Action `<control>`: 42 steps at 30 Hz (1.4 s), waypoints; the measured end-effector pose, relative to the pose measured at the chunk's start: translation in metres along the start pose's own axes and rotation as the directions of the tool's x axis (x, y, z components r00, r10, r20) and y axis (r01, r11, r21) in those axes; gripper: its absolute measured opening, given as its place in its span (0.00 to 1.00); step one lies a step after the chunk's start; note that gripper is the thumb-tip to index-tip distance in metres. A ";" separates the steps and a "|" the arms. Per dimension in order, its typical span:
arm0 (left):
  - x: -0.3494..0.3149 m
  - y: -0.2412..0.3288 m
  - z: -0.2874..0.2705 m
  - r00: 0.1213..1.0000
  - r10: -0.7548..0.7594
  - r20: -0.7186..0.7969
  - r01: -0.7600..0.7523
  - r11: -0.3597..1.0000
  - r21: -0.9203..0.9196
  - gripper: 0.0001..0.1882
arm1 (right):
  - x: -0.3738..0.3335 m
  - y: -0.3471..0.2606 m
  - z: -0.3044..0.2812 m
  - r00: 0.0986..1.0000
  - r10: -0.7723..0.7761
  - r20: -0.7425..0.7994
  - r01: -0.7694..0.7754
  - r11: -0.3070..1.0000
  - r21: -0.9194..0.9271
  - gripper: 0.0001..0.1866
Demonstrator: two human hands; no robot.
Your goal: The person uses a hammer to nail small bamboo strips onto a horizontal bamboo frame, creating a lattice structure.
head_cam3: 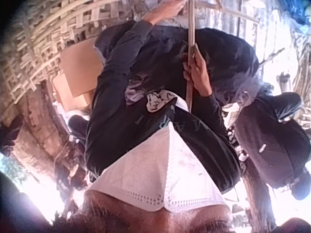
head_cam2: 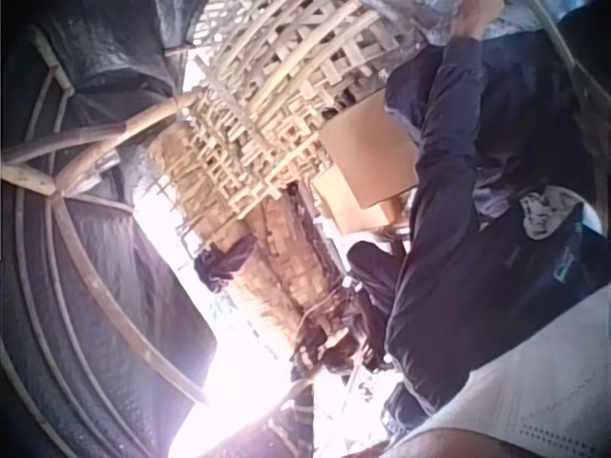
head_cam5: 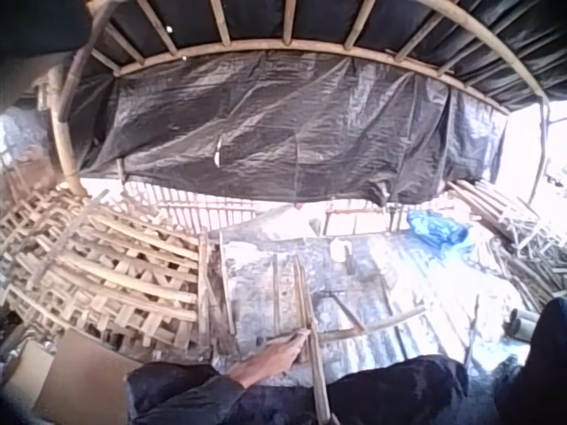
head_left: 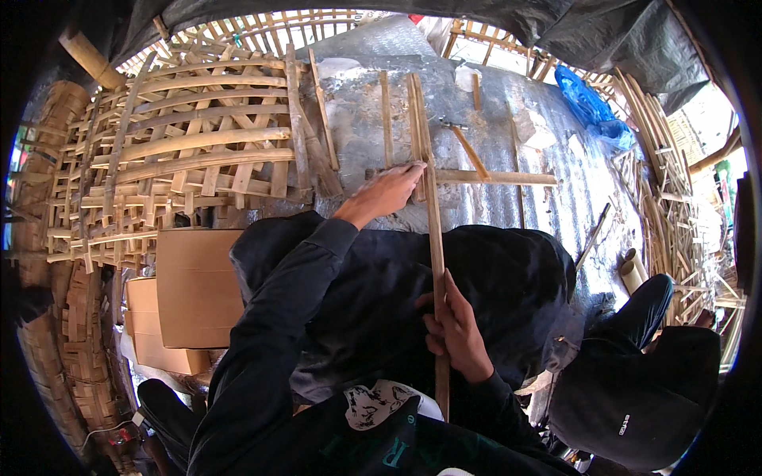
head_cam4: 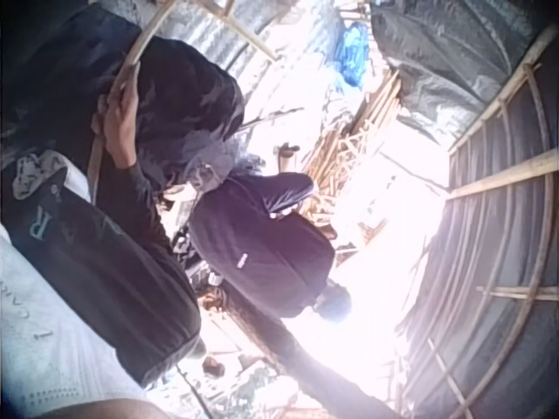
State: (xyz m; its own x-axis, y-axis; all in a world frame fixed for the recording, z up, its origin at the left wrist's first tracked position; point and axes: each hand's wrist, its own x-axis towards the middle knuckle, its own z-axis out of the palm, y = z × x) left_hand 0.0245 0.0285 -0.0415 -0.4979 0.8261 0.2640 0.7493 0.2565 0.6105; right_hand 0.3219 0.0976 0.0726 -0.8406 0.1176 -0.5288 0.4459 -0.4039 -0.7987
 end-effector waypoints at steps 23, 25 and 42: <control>0.001 0.001 -0.003 0.998 -0.044 0.036 0.045 0.999 -0.012 0.23 | 0.002 0.007 -0.007 0.998 0.000 0.058 0.001 1.000 -0.019 0.31; 0.000 0.001 -0.002 0.999 -0.038 0.030 0.038 0.999 -0.001 0.22 | 0.002 0.008 -0.007 0.998 -0.003 0.061 0.005 1.000 -0.023 0.31; 0.001 0.003 -0.003 0.998 -0.045 0.037 0.045 0.999 -0.020 0.23 | 0.004 0.008 -0.005 0.999 -0.013 0.045 0.015 0.999 -0.037 0.32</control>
State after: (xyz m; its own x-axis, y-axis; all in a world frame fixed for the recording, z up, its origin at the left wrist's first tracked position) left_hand 0.0249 0.0289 -0.0368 -0.5141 0.8321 0.2083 0.7173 0.2839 0.6363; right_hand 0.3233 0.0995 0.0624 -0.8593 0.0816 -0.5049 0.4446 -0.3687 -0.8163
